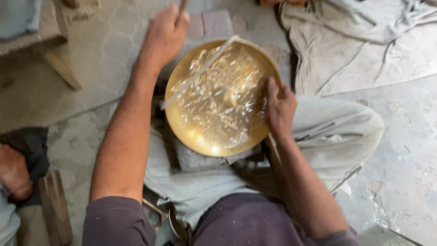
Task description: The person sits on the floor with a decorative embossed brass plate on their lap and strikes a punch with a wooden mallet to chase the raised pattern, repositioning the plate as they work. They then hold the plate by hand and use a small engraving tool to refine the design details.
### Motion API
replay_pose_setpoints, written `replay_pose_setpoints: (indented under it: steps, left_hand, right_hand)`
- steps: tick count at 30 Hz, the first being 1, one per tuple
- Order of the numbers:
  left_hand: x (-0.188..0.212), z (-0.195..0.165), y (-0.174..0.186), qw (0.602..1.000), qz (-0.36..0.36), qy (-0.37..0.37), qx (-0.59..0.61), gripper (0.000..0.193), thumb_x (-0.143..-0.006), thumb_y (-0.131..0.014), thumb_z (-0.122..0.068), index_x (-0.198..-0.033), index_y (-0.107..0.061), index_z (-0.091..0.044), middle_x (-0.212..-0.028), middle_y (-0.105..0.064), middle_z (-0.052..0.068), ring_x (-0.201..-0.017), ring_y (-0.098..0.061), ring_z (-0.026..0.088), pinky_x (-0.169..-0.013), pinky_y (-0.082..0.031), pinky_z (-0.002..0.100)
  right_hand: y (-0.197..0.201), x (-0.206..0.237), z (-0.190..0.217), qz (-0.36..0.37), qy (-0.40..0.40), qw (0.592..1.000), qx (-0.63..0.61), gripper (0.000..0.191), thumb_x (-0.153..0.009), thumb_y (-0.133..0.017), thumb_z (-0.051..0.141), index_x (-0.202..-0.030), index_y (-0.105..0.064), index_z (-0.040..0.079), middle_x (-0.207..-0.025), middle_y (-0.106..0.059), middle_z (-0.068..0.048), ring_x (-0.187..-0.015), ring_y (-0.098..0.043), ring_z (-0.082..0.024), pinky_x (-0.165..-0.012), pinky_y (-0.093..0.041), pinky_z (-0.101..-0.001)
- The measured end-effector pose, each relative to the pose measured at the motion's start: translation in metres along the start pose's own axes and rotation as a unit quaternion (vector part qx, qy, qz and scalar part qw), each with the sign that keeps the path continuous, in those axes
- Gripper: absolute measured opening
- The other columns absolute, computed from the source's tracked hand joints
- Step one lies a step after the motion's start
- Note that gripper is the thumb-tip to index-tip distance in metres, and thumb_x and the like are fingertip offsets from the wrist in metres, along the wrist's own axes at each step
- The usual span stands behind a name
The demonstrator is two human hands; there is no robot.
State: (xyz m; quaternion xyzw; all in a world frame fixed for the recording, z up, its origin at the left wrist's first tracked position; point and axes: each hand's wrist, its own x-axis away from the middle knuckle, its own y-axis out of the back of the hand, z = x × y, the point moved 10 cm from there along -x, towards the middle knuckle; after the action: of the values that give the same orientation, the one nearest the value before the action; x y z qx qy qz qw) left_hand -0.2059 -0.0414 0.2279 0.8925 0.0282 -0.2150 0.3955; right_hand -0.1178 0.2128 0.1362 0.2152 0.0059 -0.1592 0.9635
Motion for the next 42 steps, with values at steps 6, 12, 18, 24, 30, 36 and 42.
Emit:
replay_pose_setpoints:
  steps: [6,12,18,24,30,36,42]
  left_hand:
    - [0.003,-0.02,-0.042,0.958,0.231,0.137,0.105,0.04,-0.1,-0.061,-0.044,-0.115,-0.067,-0.007,-0.097,-0.072,0.011,-0.089,-0.066,0.02,-0.08,-0.052,0.038]
    - [0.035,-0.005,-0.045,0.92,0.241,0.206,0.232,0.028,-0.103,-0.058,-0.03,-0.11,-0.069,-0.004,-0.096,-0.068,-0.002,-0.086,-0.059,0.008,-0.074,-0.051,0.03]
    - [0.051,0.028,-0.045,0.928,0.13,0.193,0.292,0.027,-0.108,-0.059,-0.029,-0.108,-0.067,-0.004,-0.091,-0.066,-0.005,-0.084,-0.056,0.005,-0.074,-0.05,0.025]
    - [0.1,0.028,0.051,0.98,-0.14,0.068,0.126,0.03,-0.122,-0.063,-0.025,-0.116,-0.068,0.004,-0.096,-0.068,0.006,-0.084,-0.058,0.008,-0.074,-0.049,0.024]
    - [0.149,-0.011,-0.001,0.937,-0.031,0.126,0.325,0.019,-0.11,-0.063,-0.016,-0.119,-0.062,0.001,-0.101,-0.072,0.008,-0.091,-0.075,0.012,-0.081,-0.07,0.028]
    - [0.162,-0.037,-0.131,0.949,0.2,0.061,0.235,0.027,-0.093,-0.075,-0.017,-0.112,-0.064,-0.001,-0.098,-0.072,0.01,-0.088,-0.075,0.018,-0.075,-0.062,0.032]
    - [0.176,-0.017,-0.189,0.944,0.278,0.053,0.168,0.03,-0.089,-0.079,-0.019,-0.102,-0.059,-0.001,-0.087,-0.069,0.016,-0.08,-0.07,0.035,-0.071,-0.052,0.045]
  right_hand:
    - [0.012,0.007,0.04,-0.035,0.012,0.993,-0.115,0.04,-0.107,-0.06,0.034,-0.114,-0.071,-0.003,-0.082,-0.064,0.001,-0.074,-0.052,-0.008,-0.065,-0.046,-0.0263]
    - [0.011,-0.003,0.034,-0.004,-0.004,0.991,-0.132,0.04,-0.108,-0.058,0.035,-0.108,-0.07,-0.003,-0.077,-0.056,0.003,-0.071,-0.046,-0.007,-0.06,-0.042,-0.026]
    - [0.006,-0.001,0.006,0.064,0.037,0.996,-0.055,0.035,-0.111,-0.053,0.031,-0.121,-0.063,0.0,-0.089,-0.064,-0.005,-0.081,-0.057,-0.011,-0.072,-0.05,-0.0294]
    - [0.044,0.035,-0.078,0.104,0.02,0.981,0.16,0.033,-0.106,-0.057,0.028,-0.128,-0.06,0.003,-0.105,-0.072,-0.023,-0.093,-0.072,-0.037,-0.082,-0.055,-0.0429]
    - [0.006,0.124,-0.158,0.304,0.014,0.87,0.389,0.087,-0.081,-0.077,0.046,-0.148,-0.043,0.001,-0.125,-0.063,-0.027,-0.112,-0.062,-0.043,-0.093,-0.05,-0.0516]
    - [-0.001,0.129,-0.193,0.416,0.028,0.799,0.434,0.078,-0.077,-0.075,0.022,-0.145,-0.042,0.005,-0.126,-0.064,-0.02,-0.115,-0.063,-0.039,-0.092,-0.054,-0.0512]
    - [0.13,0.131,-0.205,0.398,-0.264,0.773,0.418,0.076,-0.098,-0.067,0.028,-0.163,-0.03,0.019,-0.119,-0.071,-0.015,-0.094,-0.071,-0.03,-0.087,-0.062,-0.042]
